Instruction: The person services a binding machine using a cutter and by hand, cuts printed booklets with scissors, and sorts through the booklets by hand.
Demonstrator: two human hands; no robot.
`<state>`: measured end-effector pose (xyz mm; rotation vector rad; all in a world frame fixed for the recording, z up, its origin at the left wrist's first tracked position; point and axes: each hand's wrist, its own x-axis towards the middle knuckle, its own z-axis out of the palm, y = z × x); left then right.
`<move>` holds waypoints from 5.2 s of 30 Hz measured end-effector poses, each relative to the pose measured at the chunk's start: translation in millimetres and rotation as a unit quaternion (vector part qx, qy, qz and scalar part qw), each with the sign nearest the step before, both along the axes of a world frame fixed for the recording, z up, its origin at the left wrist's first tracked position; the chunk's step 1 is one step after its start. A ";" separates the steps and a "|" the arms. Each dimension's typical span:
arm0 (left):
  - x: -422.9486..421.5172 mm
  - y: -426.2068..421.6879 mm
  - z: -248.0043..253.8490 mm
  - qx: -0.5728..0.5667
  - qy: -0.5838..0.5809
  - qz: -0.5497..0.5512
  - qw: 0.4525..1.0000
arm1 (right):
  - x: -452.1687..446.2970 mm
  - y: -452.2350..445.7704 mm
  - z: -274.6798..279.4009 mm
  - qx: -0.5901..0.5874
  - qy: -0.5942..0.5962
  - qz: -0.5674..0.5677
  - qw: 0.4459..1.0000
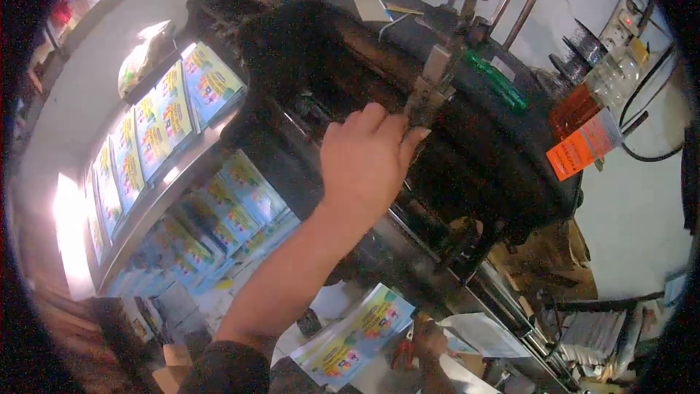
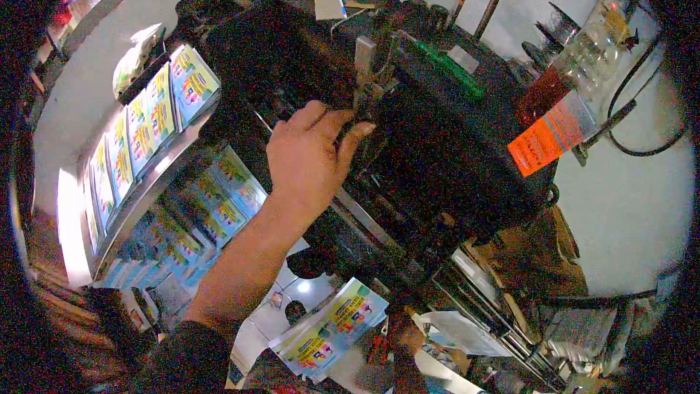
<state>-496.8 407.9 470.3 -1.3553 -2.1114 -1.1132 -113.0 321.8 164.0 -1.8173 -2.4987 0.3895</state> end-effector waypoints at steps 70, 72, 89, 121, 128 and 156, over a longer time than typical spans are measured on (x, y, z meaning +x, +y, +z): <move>-8.2 -54.1 -93.0 0.047 -0.053 -0.023 0.997 | 11.5 3.7 -6.6 -0.134 -0.084 0.072 0.985; -27.4 -35.1 -79.5 0.075 -0.004 -0.041 0.996 | 12.6 4.4 -6.5 -0.142 -0.089 0.062 0.984; 51.5 -6.6 -59.5 -0.143 -0.465 -0.210 0.848 | 22.6 2.0 -20.4 -0.124 -0.135 0.026 0.983; 55.1 -39.4 -111.6 0.115 -0.200 -0.169 0.958 | 2.7 5.7 5.1 -0.104 -0.063 0.051 0.991; 32.0 -134.8 -213.3 -0.076 -0.346 -0.004 0.935 | -1.3 1.2 8.3 -0.153 -0.083 0.001 0.985; 139.0 -412.3 -471.9 -0.197 -0.509 0.230 0.806 | 63.6 25.3 -22.5 -0.327 0.022 0.118 0.937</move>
